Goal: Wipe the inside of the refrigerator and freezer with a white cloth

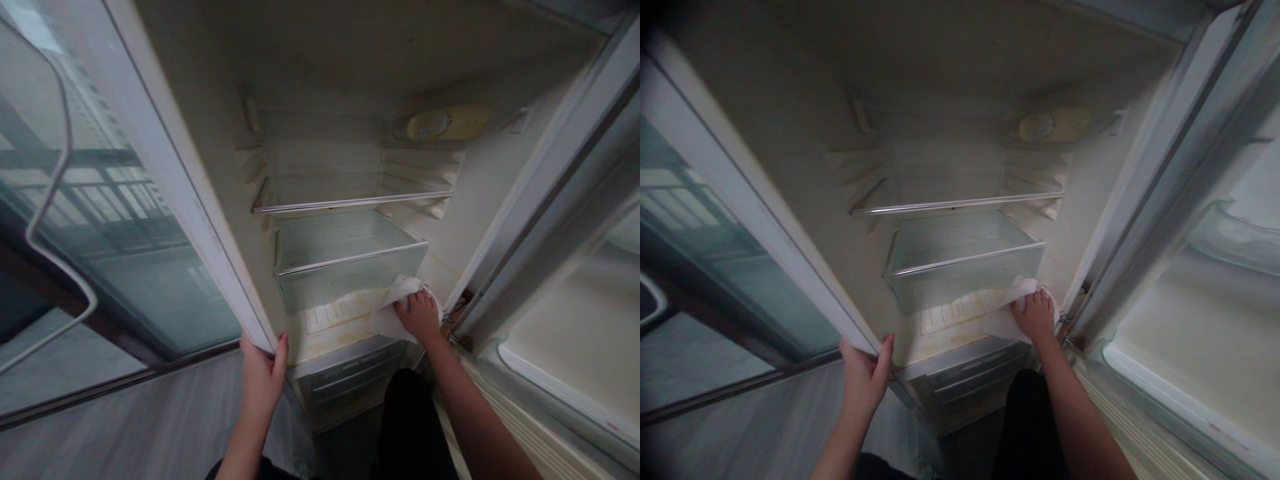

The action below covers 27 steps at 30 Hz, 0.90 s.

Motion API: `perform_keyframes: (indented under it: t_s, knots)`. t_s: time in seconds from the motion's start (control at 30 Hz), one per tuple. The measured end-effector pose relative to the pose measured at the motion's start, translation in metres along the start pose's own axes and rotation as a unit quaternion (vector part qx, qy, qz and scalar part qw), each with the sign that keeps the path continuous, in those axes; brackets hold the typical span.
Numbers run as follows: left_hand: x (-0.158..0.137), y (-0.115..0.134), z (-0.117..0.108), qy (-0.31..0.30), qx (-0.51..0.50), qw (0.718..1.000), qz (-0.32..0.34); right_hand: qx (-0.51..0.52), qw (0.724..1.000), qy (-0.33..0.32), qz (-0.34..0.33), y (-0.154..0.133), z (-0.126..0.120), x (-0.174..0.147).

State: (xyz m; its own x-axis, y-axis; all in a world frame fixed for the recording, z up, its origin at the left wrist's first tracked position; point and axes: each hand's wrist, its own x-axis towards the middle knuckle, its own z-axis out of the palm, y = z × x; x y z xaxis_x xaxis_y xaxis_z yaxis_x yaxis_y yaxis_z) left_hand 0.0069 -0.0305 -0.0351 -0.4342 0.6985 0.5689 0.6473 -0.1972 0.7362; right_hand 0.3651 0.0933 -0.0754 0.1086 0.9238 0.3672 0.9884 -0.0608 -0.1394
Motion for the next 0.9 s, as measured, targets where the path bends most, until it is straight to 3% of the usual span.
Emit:
perform_keyframes:
  t_s: [0.2,0.47,0.73,0.9]
  knots:
    - [0.001,-0.001,0.003,0.011,-0.003,1.000,0.008,-0.018,0.999,-0.032,0.004,-0.028,-0.009,-0.013]
    - [0.000,-0.002,0.002,0.013,0.013,1.000,-0.007,0.061,0.991,-0.036,-0.112,-0.110,-0.020,-0.060]
    - [0.000,0.000,-0.001,0.005,0.004,1.000,0.007,0.161,0.959,-0.093,-0.216,-0.171,-0.033,-0.091]
    - [0.000,-0.002,-0.001,0.002,0.013,1.000,-0.012,0.200,0.918,-0.167,-0.297,-0.198,-0.036,-0.109]
